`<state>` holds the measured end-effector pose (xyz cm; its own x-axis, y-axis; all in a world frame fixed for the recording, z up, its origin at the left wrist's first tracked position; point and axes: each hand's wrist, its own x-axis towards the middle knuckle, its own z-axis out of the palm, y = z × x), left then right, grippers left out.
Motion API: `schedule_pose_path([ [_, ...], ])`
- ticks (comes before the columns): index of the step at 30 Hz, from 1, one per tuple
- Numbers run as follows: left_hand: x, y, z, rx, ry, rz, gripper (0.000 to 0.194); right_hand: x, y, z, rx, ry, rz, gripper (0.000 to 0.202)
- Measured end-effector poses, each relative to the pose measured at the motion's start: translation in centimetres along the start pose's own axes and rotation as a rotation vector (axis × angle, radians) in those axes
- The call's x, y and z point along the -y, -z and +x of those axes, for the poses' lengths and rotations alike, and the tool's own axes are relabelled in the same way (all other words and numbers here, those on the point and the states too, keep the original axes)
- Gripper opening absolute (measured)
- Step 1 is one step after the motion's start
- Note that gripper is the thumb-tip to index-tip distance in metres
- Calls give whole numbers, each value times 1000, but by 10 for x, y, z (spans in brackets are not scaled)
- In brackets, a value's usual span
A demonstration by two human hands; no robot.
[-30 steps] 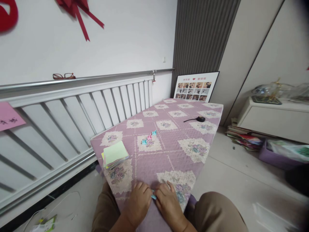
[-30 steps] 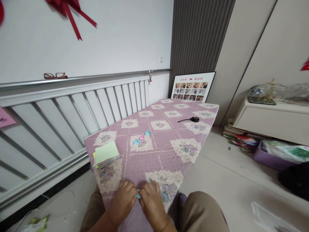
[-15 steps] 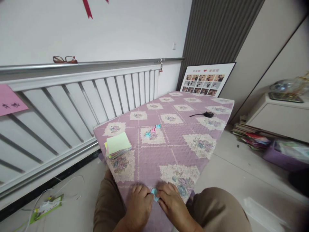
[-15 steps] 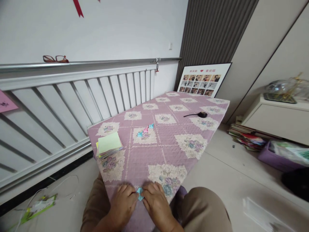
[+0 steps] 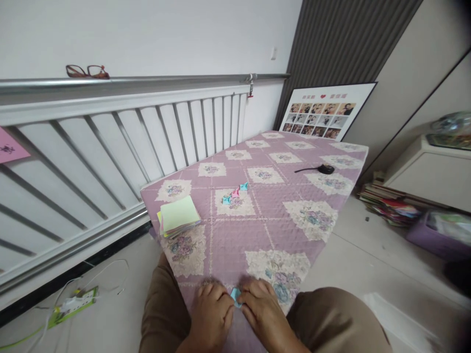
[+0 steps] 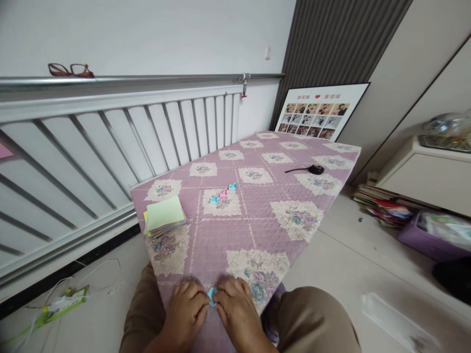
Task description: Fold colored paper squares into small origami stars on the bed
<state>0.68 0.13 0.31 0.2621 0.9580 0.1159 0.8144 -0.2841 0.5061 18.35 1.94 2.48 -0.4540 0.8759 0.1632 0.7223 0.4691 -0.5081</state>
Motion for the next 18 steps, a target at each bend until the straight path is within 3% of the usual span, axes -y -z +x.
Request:
schedule_pose_path([
  [7, 0, -1, 1, -12, 17, -44, 16, -4, -4, 0, -25, -37, 7, 7],
  [18, -10, 0, 8, -34, 215, -37, 13, -4, -18, 0, -177, -205, -31, 13],
])
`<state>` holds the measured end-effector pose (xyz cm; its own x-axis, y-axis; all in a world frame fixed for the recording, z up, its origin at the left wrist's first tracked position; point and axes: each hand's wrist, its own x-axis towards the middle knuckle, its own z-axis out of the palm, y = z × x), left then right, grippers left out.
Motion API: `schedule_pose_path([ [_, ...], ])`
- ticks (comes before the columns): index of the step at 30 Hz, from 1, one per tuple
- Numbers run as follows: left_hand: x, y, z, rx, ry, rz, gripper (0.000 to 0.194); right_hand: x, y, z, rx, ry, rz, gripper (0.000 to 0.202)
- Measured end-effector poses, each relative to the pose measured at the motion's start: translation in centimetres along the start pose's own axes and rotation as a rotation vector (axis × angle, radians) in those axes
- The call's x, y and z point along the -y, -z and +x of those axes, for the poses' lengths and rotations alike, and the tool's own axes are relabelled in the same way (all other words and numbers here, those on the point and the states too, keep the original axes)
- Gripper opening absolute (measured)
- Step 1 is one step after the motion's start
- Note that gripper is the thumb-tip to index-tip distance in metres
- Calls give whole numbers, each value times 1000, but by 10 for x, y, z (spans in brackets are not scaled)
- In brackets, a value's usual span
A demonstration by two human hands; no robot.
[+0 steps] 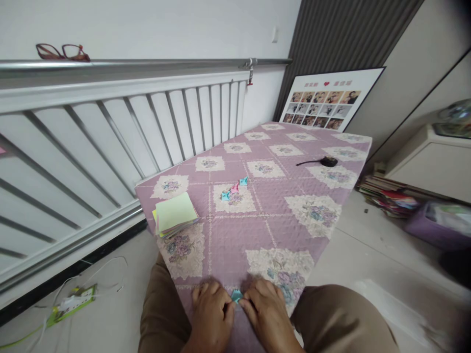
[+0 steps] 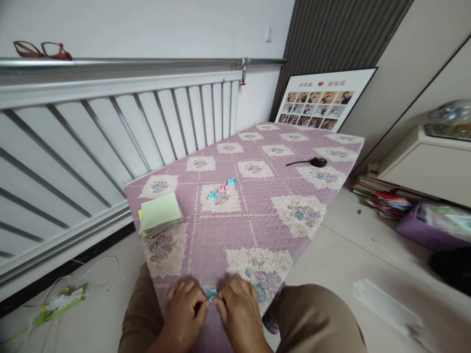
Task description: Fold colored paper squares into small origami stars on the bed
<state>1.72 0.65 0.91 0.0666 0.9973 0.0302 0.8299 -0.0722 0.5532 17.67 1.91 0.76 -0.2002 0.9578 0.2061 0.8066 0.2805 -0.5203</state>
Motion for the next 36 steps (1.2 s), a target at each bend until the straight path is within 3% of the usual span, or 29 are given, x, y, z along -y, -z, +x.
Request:
schedule_pose_path([
  [7, 0, 2, 1, 61, 12, 27, 16, 1, -3, 0, -54, -40, -41, 15],
  [20, -16, 14, 11, 185, 126, 127, 15, 7, 0, 5, -20, -116, -30, 17],
  [26, -14, 16, 19, 248, 130, 143, 12, 6, 0, 7, -22, -129, -15, 17],
  [36, -17, 37, 39, 468, 115, 207, 13, 6, 2, 10, -35, -177, -14, 20],
])
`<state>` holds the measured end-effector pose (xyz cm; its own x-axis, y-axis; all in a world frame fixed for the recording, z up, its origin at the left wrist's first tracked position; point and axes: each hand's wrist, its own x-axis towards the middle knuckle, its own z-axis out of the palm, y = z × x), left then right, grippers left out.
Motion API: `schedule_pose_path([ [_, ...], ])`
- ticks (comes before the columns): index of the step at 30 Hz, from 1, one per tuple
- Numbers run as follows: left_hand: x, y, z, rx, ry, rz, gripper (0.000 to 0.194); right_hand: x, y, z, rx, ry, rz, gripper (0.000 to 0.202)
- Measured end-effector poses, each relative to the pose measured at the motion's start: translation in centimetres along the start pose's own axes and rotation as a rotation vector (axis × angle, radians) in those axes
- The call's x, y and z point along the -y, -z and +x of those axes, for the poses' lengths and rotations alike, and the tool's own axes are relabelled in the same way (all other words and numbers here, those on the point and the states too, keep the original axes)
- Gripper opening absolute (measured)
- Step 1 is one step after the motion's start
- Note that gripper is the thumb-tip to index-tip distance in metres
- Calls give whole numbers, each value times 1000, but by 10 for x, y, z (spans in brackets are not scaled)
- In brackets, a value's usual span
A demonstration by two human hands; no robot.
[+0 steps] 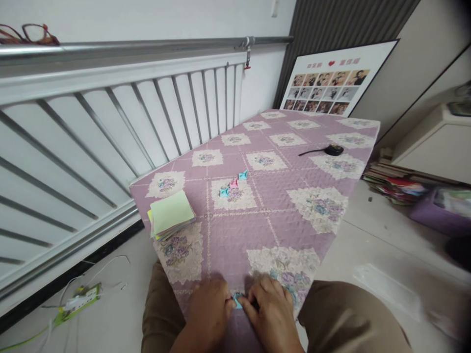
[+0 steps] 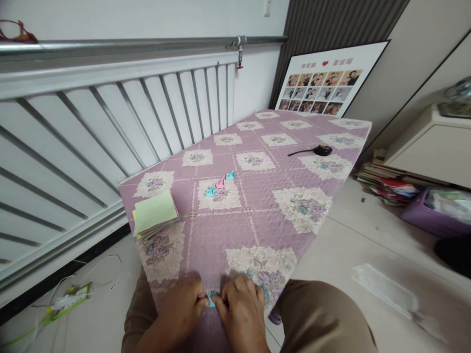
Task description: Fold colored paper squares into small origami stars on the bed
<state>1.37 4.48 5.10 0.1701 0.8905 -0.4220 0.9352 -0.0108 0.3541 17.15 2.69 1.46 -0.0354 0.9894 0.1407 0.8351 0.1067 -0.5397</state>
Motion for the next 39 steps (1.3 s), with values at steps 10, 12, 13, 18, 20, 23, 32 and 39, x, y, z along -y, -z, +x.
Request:
schedule_pose_path([
  [10, 5, -6, -2, -53, -23, -10, 14, 9, 2, -3, -19, 6, -77, 16],
  [12, 7, -7, -2, -57, -31, -3, 14, 12, 2, -3, -38, 1, -111, 16],
  [13, 7, -7, -1, -56, -36, 0, 13, 13, 1, -3, -49, 0, -124, 18],
  [18, 9, -6, -1, -64, -76, 2, 9, 14, -1, -3, -74, 7, -155, 23],
  [20, 10, -6, -2, -80, -85, -1, 10, 13, 0, -4, -79, 20, -145, 22],
  [23, 11, -6, -3, -92, -95, -7, 10, 9, 3, -7, -98, 41, -110, 20],
  [32, 13, -3, -3, -63, -104, -3, 11, 0, 10, -10, -59, 32, -99, 21],
  [39, 12, -6, -3, -86, -133, 14, 9, -3, 7, -8, -63, 54, -104, 19],
])
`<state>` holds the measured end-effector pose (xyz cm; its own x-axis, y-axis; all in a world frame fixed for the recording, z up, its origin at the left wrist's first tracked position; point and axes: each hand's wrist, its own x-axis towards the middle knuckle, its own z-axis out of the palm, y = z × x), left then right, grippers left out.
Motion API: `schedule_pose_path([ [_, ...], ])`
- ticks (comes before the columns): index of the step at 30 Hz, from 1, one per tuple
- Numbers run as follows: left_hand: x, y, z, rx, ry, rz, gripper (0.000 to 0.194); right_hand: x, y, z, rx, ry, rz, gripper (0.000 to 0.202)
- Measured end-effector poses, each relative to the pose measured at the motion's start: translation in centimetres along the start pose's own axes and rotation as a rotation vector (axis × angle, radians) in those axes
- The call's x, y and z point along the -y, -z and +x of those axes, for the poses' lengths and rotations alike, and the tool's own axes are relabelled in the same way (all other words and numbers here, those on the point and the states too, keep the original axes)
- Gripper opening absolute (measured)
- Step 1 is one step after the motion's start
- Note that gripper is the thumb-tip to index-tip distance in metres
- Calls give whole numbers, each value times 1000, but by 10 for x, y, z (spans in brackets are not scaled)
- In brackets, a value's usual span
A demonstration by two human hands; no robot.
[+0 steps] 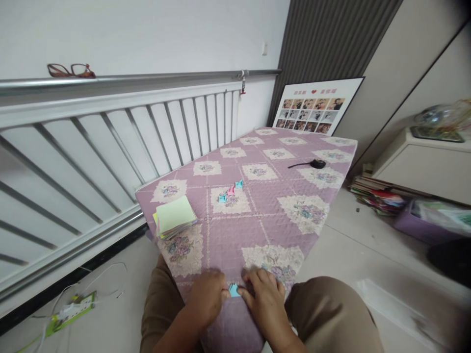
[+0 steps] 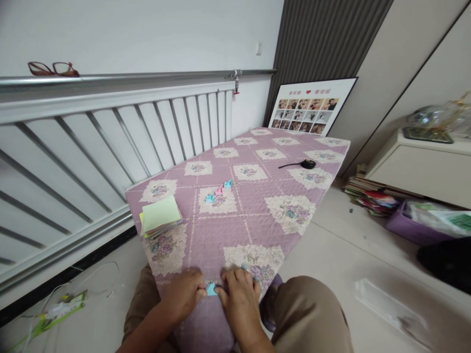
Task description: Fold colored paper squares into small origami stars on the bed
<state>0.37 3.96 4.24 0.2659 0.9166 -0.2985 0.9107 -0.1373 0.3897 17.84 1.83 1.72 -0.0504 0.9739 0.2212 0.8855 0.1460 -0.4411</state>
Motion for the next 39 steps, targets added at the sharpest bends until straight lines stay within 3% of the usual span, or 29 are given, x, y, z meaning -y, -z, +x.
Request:
schedule_pose_path([
  [10, 3, -10, -11, -129, 1, -218, 15, -6, 8, -6, 92, 184, 48, 17],
  [14, -1, -13, -15, -180, -17, -222, 10, -8, 10, -7, 130, 204, 96, 22],
  [20, -4, -21, -21, -266, -37, -140, 11, -5, 15, -6, 135, 210, 148, 5],
  [23, -5, -25, -23, -302, -57, -148, 13, -1, 15, -5, 128, 216, 167, 8],
  [39, 1, -35, -18, -353, -187, -220, 18, 2, 0, -3, 185, 234, 389, 12],
])
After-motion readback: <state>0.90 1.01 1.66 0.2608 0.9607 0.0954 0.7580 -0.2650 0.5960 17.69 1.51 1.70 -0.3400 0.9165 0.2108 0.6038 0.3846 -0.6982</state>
